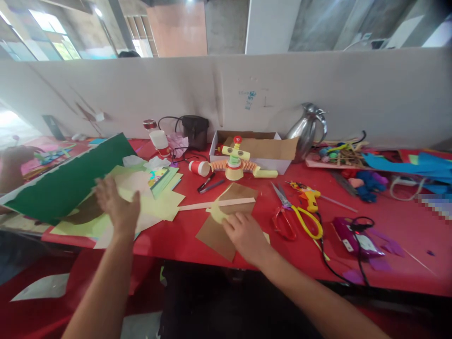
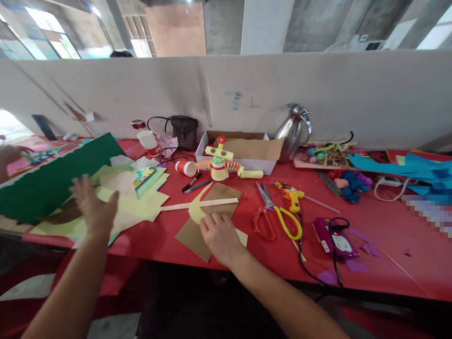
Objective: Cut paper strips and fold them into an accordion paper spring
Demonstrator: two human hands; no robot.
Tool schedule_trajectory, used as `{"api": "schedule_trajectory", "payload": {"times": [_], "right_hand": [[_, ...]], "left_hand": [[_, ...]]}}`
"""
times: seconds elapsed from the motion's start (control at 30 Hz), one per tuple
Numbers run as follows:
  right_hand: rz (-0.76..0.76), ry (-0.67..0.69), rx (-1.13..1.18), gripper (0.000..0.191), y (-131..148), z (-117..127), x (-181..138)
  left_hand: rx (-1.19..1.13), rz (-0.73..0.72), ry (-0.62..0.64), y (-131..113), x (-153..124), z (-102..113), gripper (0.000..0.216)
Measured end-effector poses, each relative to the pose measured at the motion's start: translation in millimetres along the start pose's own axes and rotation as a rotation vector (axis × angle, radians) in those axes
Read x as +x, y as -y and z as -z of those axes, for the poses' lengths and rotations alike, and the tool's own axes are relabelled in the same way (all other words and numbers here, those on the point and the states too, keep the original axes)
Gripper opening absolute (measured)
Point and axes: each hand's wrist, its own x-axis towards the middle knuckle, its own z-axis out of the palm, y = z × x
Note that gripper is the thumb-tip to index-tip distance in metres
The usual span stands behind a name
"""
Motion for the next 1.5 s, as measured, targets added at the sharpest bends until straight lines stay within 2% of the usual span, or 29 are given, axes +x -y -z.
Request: {"api": "schedule_trajectory", "payload": {"times": [0.03, 0.07, 0.13, 0.17, 0.2, 0.3, 0.43, 0.6, 0.77, 0.93, 1.07, 1.2, 1.5], "right_hand": [[0.044, 0.01, -0.002, 0.023, 6, -6, 0], [0.076, 0.016, 0.001, 0.021, 11, -11, -1], [0.108, 0.018, 0.008, 0.016, 15, -19, -6], [0.111, 0.015, 0.011, 0.014, 15, -21, -9], [0.111, 0.013, 0.014, 0.013, 14, -21, -12], [0.089, 0.017, 0.029, 0.012, 4, -20, -23], [0.023, 0.003, 0.083, 0.017, -8, -21, -33], [-0.039, -0.009, 0.219, 0.018, -14, -24, -38], [-0.252, -0.045, 0.42, 0.017, -26, -21, -49], [-0.413, -0.071, 0.539, 0.016, -39, -20, -61], [-0.461, -0.068, 0.572, 0.021, -39, -18, -61], [-0.515, -0.085, 0.516, 0.016, -37, -19, -60], [-0.584, -0.034, 0.462, 0.012, -42, -24, -60]], "left_hand": [[-0.047, -0.08, 0.012, -16, -18, -5, 0.045], [-0.088, -0.201, 0.156, -33, -38, -10, 0.047], [-0.141, -0.379, 0.428, -62, -78, -18, 0.037], [-0.161, -0.406, 0.519, -73, -96, -22, 0.037], [-0.189, -0.394, 0.558, -81, -109, -25, 0.037], [-0.257, -0.271, 0.572, -89, -129, -33, 0.034], [-0.314, -0.2, 0.569, -92, -126, -42, 0.029], [-0.265, -0.282, 0.625, -96, -125, -49, 0.027], [-0.201, -0.395, 0.608, -88, -127, -50, 0.028], [-0.2, -0.359, 0.594, -87, -121, -53, 0.022], [-0.227, -0.299, 0.661, -89, -112, -57, 0.02], [-0.148, -0.213, 0.719, -89, -103, -58, 0.015], [0.032, -0.193, 0.809, -78, -90, -48, 0.019]]}}
